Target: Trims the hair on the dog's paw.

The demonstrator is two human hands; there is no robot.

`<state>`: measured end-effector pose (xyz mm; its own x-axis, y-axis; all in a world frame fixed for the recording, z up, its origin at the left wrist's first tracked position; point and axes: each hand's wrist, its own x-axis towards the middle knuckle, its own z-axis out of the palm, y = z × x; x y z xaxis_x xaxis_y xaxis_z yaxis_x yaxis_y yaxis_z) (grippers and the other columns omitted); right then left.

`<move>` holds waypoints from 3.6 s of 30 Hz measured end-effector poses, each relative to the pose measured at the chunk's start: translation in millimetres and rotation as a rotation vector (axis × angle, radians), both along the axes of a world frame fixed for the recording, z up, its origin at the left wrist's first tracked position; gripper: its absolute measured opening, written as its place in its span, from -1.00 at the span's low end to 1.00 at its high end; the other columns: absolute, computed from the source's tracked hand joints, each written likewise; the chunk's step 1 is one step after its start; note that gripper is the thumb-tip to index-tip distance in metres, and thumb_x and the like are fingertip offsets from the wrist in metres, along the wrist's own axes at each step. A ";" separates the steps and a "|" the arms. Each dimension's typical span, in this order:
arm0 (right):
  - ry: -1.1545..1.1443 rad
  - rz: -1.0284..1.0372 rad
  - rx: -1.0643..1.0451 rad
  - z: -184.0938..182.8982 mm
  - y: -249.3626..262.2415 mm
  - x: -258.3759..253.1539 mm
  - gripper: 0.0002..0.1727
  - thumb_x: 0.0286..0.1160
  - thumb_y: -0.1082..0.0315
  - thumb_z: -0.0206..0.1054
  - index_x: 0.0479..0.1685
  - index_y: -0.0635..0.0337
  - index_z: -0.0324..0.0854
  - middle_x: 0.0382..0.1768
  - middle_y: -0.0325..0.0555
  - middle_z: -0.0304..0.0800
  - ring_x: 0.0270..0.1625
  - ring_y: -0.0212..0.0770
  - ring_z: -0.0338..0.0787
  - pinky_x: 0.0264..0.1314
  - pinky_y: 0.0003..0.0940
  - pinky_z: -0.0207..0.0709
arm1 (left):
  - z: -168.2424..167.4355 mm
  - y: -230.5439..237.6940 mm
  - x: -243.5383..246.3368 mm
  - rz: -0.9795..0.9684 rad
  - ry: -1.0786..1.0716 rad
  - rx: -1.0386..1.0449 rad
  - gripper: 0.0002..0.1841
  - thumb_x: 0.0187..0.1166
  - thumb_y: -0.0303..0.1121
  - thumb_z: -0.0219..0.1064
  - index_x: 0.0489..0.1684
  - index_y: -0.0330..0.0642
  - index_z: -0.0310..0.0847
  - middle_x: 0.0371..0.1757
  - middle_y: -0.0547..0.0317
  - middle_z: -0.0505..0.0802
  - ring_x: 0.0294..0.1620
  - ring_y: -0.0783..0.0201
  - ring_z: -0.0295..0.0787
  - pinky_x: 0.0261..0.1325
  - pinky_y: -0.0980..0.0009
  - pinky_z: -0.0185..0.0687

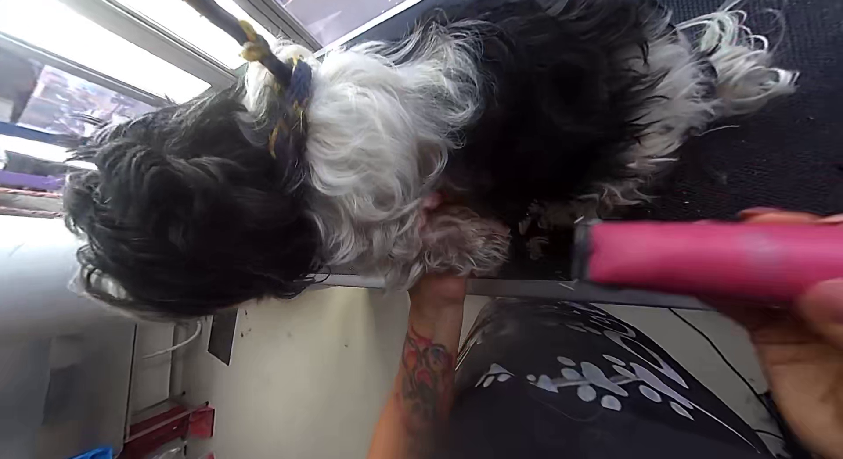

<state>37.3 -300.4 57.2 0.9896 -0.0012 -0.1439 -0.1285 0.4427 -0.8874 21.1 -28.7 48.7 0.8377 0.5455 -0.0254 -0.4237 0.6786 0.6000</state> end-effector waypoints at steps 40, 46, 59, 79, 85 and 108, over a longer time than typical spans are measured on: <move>-0.061 0.188 0.615 -2.6 70.0 -33.8 -0.50 0.38 0.24 0.60 0.32 0.03 0.59 0.34 0.03 0.74 0.34 -0.07 0.82 0.20 -0.25 0.83 | -15.0 50.4 -3.8 -0.547 -0.443 0.219 -0.70 0.77 -0.22 -0.02 0.03 -0.20 0.57 0.02 0.14 0.76 0.25 0.24 0.69 0.48 0.30 0.48; -0.001 -0.032 0.312 -13.0 37.1 -50.5 -0.38 0.26 0.16 0.67 0.36 -0.05 0.54 0.28 -0.06 0.78 0.23 -0.08 0.87 0.09 -0.19 0.88 | -16.6 56.8 -0.7 -0.427 -0.364 0.225 -0.77 0.66 -0.23 0.12 -0.36 -0.13 0.54 -0.23 0.13 0.70 -0.03 0.16 0.72 0.19 0.27 0.64; -0.089 -0.096 0.133 18.2 61.7 -40.5 -0.41 0.16 0.25 0.73 0.23 -0.05 0.60 0.14 -0.13 0.87 0.19 -0.12 0.89 0.11 -0.25 0.88 | -3.8 17.3 18.8 -0.607 -0.514 0.232 -0.75 0.71 -0.36 0.03 -0.38 -0.17 0.56 -0.29 0.22 0.71 -0.10 0.30 0.73 0.09 0.42 0.64; 0.018 0.065 0.454 10.1 69.2 -28.2 -0.48 0.34 0.28 0.63 0.30 0.07 0.60 0.29 0.08 0.78 0.23 -0.01 0.88 0.16 -0.17 0.86 | -39.1 43.4 -8.4 -0.225 -0.282 0.392 -0.71 0.76 -0.19 0.08 -0.03 -0.22 0.61 -0.07 0.09 0.76 0.08 0.21 0.74 0.27 0.34 0.64; -0.016 0.023 0.273 3.5 59.7 -28.0 -0.41 0.22 0.24 0.70 0.28 -0.03 0.59 0.25 -0.03 0.80 0.24 -0.07 0.87 0.08 -0.19 0.88 | -37.7 51.7 -2.2 -0.337 -0.320 0.230 -0.74 0.63 -0.18 0.22 -0.26 -0.21 0.61 -0.21 0.09 0.76 -0.10 0.18 0.76 0.11 0.30 0.68; 0.098 0.085 0.458 4.7 82.5 -17.8 -0.50 0.26 0.27 0.67 0.23 0.02 0.65 0.22 0.06 0.81 0.18 -0.03 0.90 0.14 -0.14 0.86 | -44.9 49.2 -19.3 -0.339 -0.223 0.183 -0.71 0.70 -0.18 0.15 0.03 -0.22 0.59 -0.06 0.11 0.76 0.03 0.25 0.75 0.16 0.35 0.68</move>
